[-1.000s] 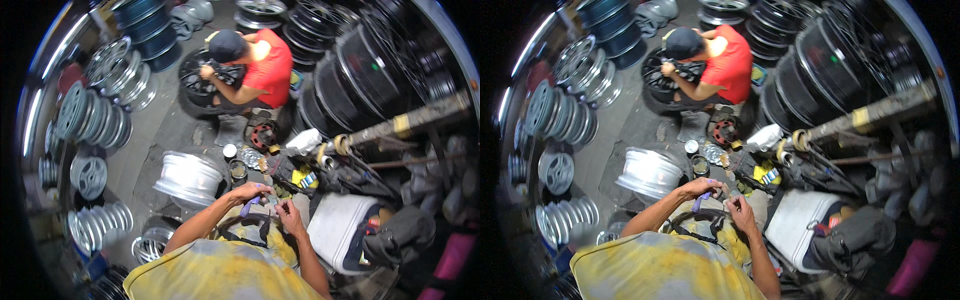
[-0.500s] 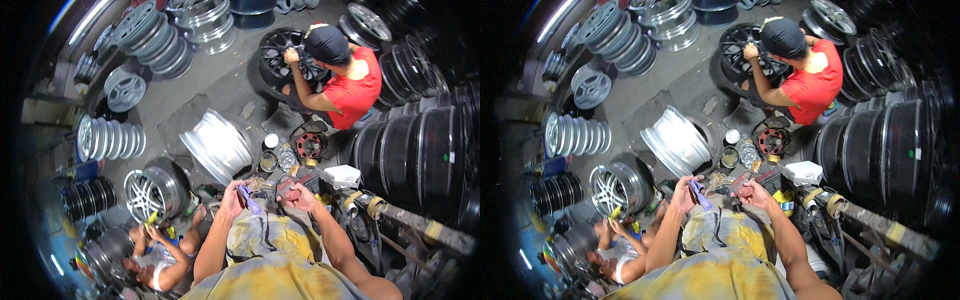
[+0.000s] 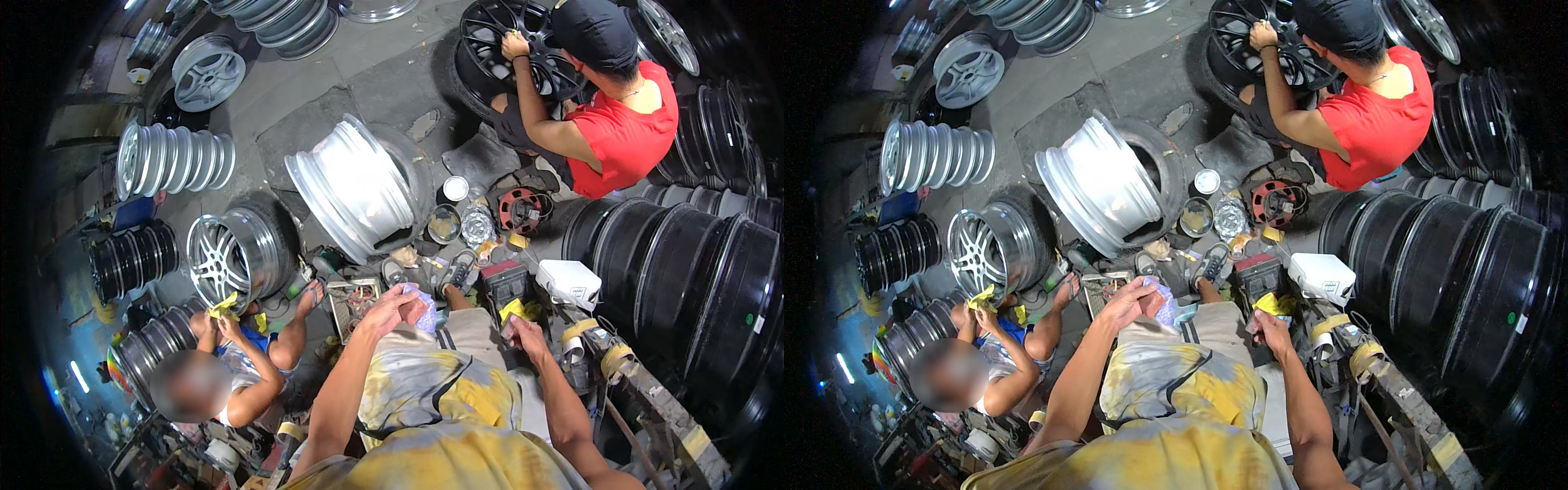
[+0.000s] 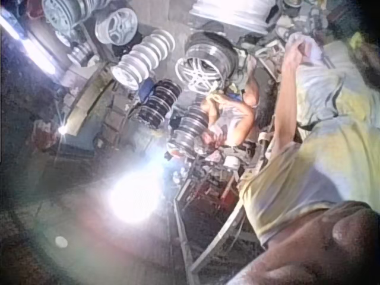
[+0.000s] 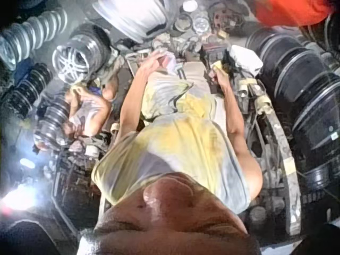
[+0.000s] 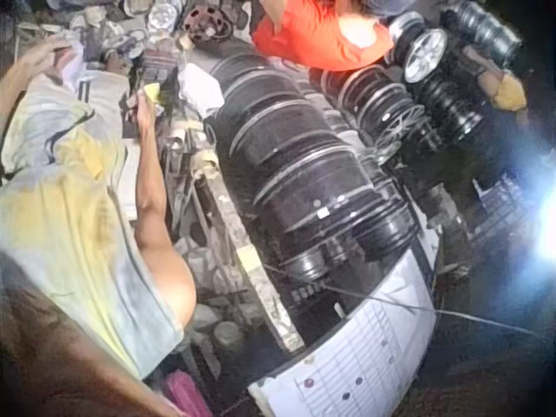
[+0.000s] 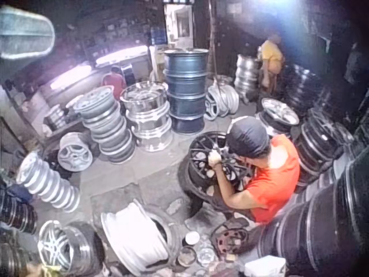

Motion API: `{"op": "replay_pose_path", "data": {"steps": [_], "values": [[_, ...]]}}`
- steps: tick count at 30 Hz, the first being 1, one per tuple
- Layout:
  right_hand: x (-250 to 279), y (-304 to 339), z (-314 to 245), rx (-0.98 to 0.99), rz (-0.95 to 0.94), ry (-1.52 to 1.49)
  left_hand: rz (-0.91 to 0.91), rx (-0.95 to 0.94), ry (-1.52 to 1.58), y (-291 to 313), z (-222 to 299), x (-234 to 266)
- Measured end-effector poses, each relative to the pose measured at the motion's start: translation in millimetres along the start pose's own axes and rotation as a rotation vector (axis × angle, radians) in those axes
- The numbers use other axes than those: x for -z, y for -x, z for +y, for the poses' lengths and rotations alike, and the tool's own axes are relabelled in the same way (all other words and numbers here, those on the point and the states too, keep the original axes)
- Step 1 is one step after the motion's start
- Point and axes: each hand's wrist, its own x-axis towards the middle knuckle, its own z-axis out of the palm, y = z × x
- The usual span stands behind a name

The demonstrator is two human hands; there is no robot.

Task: The person sits on the floor and manually polishes a silver wheel rim using a cloth and a polishing compound. They rotate the rim to access different sections and repeatedly apply the compound. The person briefly stands to retrieve a new sanding pad from a nearby pile before resuming the polishing task.

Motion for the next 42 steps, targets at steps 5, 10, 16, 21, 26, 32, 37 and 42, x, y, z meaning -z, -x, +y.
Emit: {"op": "replay_pose_path", "data": {"steps": [5, 10, 16, 21, 26, 32, 37, 42], "values": [[-41.8, 4.1, -15.7, 0.143, 0.107, 0.086, 0.181, 0.0, -0.124, -35.2, -17.9, 65.9], [-107.0, -8.6, -29.2, 0.176, 0.004, 0.141, 0.145, -0.005, -0.071, -51.9, -18.1, 111.2], [-143.5, -86.7, -50.0, 0.319, -0.182, 0.392, 0.314, -0.126, -0.49, -148.5, -73.9, 165.6], [-148.7, -197.0, -59.8, 0.105, -0.272, 0.556, 0.418, -0.117, -0.639, -267.6, -148.0, 225.4], [-139.0, -312.4, -58.2, -0.007, -0.52, 0.562, 0.394, -0.038, -0.785, -317.8, -133.5, 225.3], [-156.1, -358.0, -74.7, 0.152, -0.757, 0.674, 0.074, -0.29, -1.263, -301.2, -92.7, 189.4], [-168.5, -336.1, -106.4, 0.208, -0.788, 0.791, -0.167, -0.51, -1.046, -271.2, -44.7, 172.4], [-166.5, -294.2, -107.8, 0.437, -0.733, 0.886, -0.202, -0.47, -0.852, -242.9, -30.3, 158.1]]}}
